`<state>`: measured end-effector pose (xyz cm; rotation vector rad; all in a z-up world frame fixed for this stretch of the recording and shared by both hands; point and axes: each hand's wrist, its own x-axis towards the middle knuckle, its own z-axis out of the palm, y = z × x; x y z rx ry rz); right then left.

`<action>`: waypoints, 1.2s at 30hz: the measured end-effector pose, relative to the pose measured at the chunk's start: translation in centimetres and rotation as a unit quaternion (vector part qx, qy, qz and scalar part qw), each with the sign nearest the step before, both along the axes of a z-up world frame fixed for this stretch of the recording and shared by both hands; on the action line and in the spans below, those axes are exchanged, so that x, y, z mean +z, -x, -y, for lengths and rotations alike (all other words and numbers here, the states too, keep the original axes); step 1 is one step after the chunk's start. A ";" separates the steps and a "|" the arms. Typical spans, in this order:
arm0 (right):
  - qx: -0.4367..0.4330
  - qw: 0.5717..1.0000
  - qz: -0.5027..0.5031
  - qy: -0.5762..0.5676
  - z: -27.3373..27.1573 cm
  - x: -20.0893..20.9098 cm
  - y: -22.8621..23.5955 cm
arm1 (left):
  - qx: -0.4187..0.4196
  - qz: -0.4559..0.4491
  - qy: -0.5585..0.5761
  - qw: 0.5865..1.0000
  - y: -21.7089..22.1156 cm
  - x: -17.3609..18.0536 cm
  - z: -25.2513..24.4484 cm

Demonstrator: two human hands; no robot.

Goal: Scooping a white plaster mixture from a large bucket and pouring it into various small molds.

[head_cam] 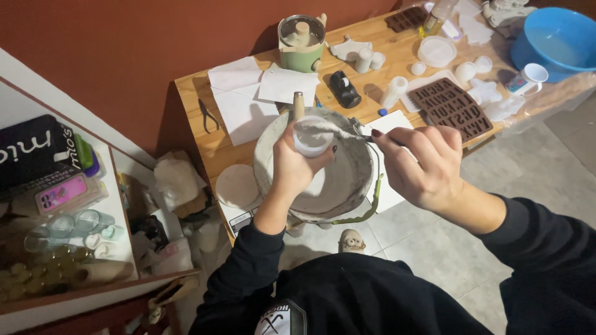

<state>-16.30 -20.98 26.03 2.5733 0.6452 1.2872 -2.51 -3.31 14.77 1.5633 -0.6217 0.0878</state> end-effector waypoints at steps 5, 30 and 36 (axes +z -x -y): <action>-0.003 1.000 0.027 0.002 0.6 -0.3 -0.3 | -0.011 0.009 0.024 1.000 -0.2 -0.3 0.2; 0.060 0.675 -0.454 -0.578 6.5 -3.9 -5.3 | 0.029 -0.030 0.018 0.999 -1.4 -4.0 -1.2; -0.127 0.853 -0.387 -0.325 5.9 -10.0 -9.0 | 0.136 0.002 0.003 0.991 -2.7 -10.8 -3.0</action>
